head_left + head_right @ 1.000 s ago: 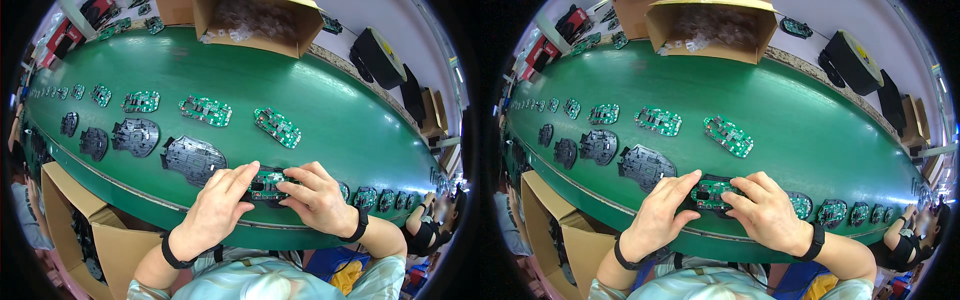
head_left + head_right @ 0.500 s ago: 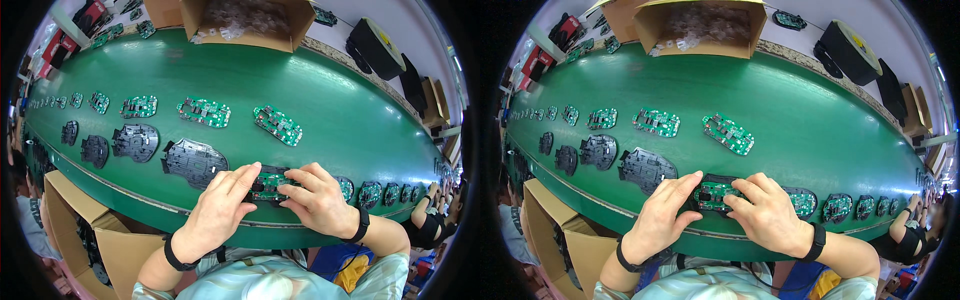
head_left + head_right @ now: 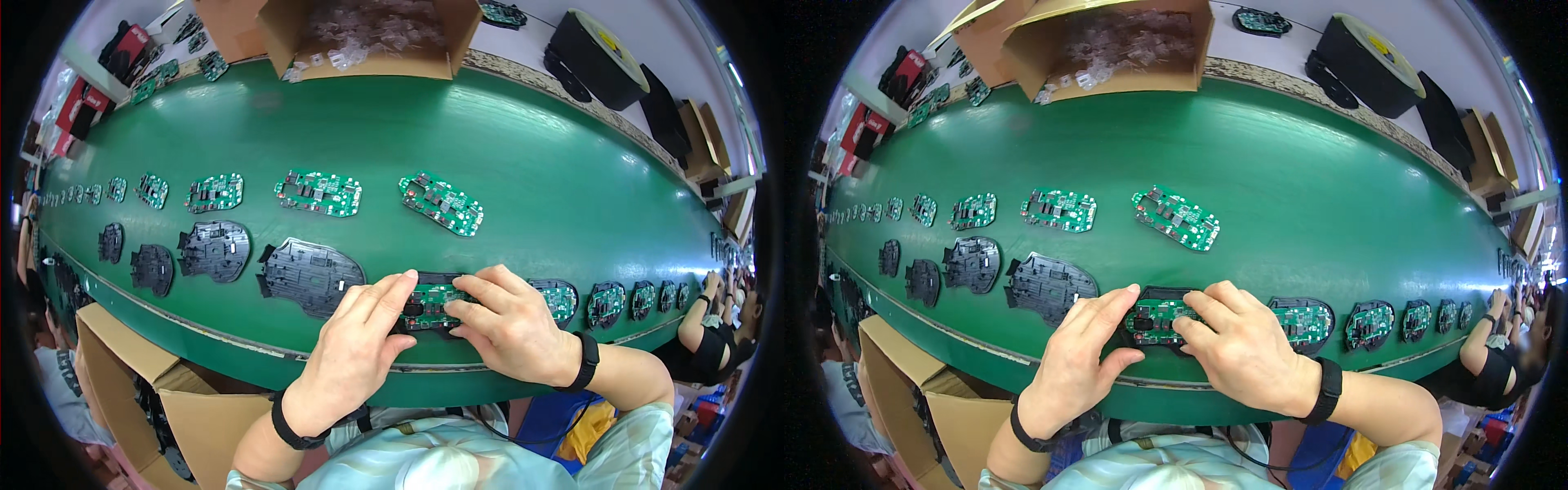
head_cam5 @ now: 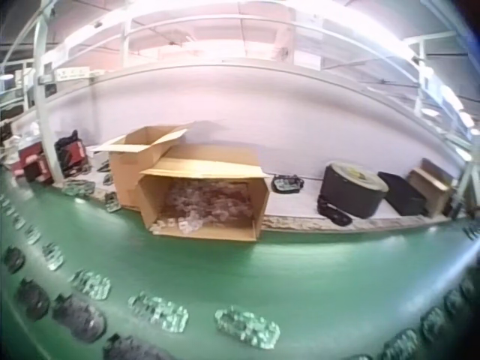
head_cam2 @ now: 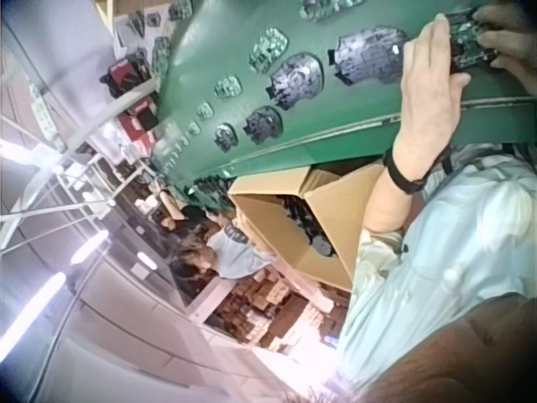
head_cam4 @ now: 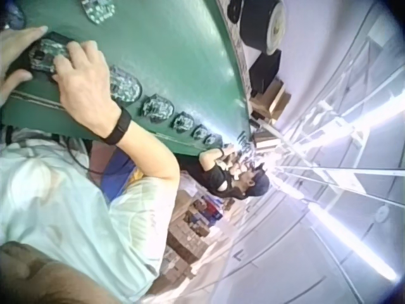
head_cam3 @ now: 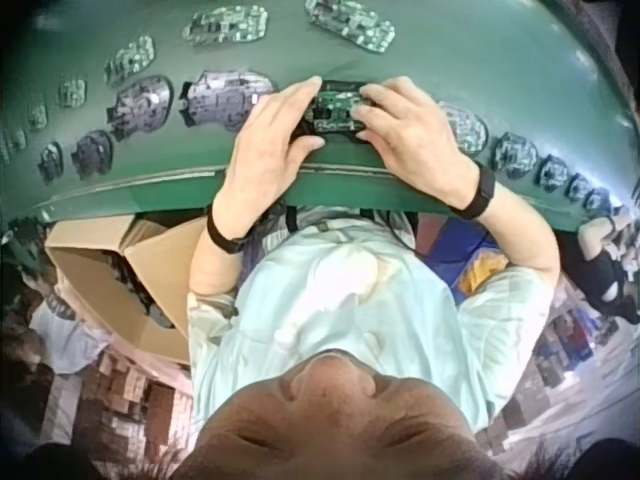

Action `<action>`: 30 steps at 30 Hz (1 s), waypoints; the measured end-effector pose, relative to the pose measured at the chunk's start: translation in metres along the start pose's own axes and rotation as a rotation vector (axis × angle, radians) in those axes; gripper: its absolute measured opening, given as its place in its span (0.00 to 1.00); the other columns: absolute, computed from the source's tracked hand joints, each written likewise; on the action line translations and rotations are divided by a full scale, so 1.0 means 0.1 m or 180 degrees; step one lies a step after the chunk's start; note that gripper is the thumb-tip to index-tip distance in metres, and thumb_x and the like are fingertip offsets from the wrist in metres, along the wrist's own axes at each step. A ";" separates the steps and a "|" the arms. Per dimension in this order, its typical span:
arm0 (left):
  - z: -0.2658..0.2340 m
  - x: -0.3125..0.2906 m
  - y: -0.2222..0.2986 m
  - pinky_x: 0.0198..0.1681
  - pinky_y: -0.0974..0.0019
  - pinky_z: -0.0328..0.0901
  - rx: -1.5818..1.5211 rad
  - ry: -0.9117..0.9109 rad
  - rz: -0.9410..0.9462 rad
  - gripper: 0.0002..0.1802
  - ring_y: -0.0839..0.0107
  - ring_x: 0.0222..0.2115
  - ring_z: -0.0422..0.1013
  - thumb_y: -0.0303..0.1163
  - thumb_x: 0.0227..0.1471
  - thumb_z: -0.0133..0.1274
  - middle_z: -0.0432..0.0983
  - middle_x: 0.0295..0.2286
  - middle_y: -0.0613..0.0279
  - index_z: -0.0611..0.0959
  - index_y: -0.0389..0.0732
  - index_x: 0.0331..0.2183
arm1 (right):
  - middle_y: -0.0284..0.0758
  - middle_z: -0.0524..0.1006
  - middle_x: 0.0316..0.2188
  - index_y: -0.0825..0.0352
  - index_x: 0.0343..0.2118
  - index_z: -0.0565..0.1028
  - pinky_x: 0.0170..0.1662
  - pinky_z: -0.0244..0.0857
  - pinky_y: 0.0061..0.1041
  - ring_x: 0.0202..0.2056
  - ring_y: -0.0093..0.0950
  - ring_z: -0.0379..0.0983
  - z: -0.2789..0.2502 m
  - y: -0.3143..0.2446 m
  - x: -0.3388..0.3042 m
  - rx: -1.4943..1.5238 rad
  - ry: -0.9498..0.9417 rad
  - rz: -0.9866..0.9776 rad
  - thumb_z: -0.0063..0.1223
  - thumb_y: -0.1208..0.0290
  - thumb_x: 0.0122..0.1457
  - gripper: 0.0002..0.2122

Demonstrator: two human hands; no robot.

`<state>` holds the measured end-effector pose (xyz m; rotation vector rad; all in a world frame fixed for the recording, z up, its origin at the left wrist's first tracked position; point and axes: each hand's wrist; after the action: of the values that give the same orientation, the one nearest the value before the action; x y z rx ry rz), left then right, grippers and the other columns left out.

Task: Assembling the internal PCB and chassis components of computer mice on a production line.

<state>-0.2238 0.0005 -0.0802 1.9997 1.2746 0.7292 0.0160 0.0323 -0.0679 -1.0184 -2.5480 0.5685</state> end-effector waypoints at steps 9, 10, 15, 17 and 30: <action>0.07 0.16 0.07 0.51 0.52 0.70 0.0007 -0.0042 0.0001 0.45 0.48 0.47 0.74 0.19 0.37 0.71 0.76 0.53 0.47 0.74 0.36 0.60 | 0.46 0.80 0.43 0.71 0.37 0.81 0.41 0.72 0.36 0.44 0.40 0.76 -0.03 0.08 -0.03 -0.0270 0.0197 0.0026 0.69 0.72 0.44 0.16; 0.08 0.17 0.07 0.51 0.52 0.70 0.0012 -0.0049 0.0025 0.45 0.48 0.47 0.74 0.19 0.37 0.71 0.76 0.53 0.47 0.74 0.36 0.59 | 0.45 0.80 0.43 0.71 0.37 0.81 0.41 0.72 0.36 0.43 0.39 0.76 -0.03 0.09 -0.03 -0.0268 0.0185 0.0042 0.69 0.72 0.44 0.16; 0.10 0.21 0.07 0.50 0.54 0.70 0.0027 -0.0083 0.0029 0.42 0.49 0.47 0.74 0.19 0.37 0.71 0.76 0.52 0.47 0.76 0.36 0.58 | 0.46 0.82 0.42 0.72 0.35 0.82 0.39 0.72 0.34 0.42 0.38 0.77 -0.03 0.12 -0.04 -0.0323 0.0170 0.0072 0.67 0.71 0.45 0.14; 0.10 0.22 0.08 0.49 0.54 0.70 0.0025 -0.0093 -0.0011 0.40 0.49 0.47 0.73 0.21 0.37 0.72 0.76 0.51 0.48 0.78 0.36 0.56 | 0.48 0.82 0.42 0.73 0.34 0.82 0.38 0.72 0.34 0.42 0.37 0.77 -0.01 0.13 -0.06 -0.0419 0.0193 0.0019 0.65 0.71 0.46 0.13; 0.26 0.42 0.31 0.50 0.51 0.61 0.0922 -0.0178 -0.0478 0.22 0.53 0.46 0.65 0.29 0.41 0.73 0.71 0.50 0.54 0.87 0.44 0.43 | 0.55 0.81 0.42 0.76 0.35 0.81 0.38 0.71 0.32 0.40 0.38 0.76 -0.07 0.24 -0.15 -0.0665 0.0009 -0.0192 0.59 0.72 0.47 0.14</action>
<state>-0.1707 0.0237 -0.0684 2.1032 1.5496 0.4333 0.0432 0.0399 -0.0755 -1.0037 -2.6679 0.2887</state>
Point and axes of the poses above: each hand's wrist, its own x-axis towards the middle knuckle, its own z-axis out of the palm, y = z × x
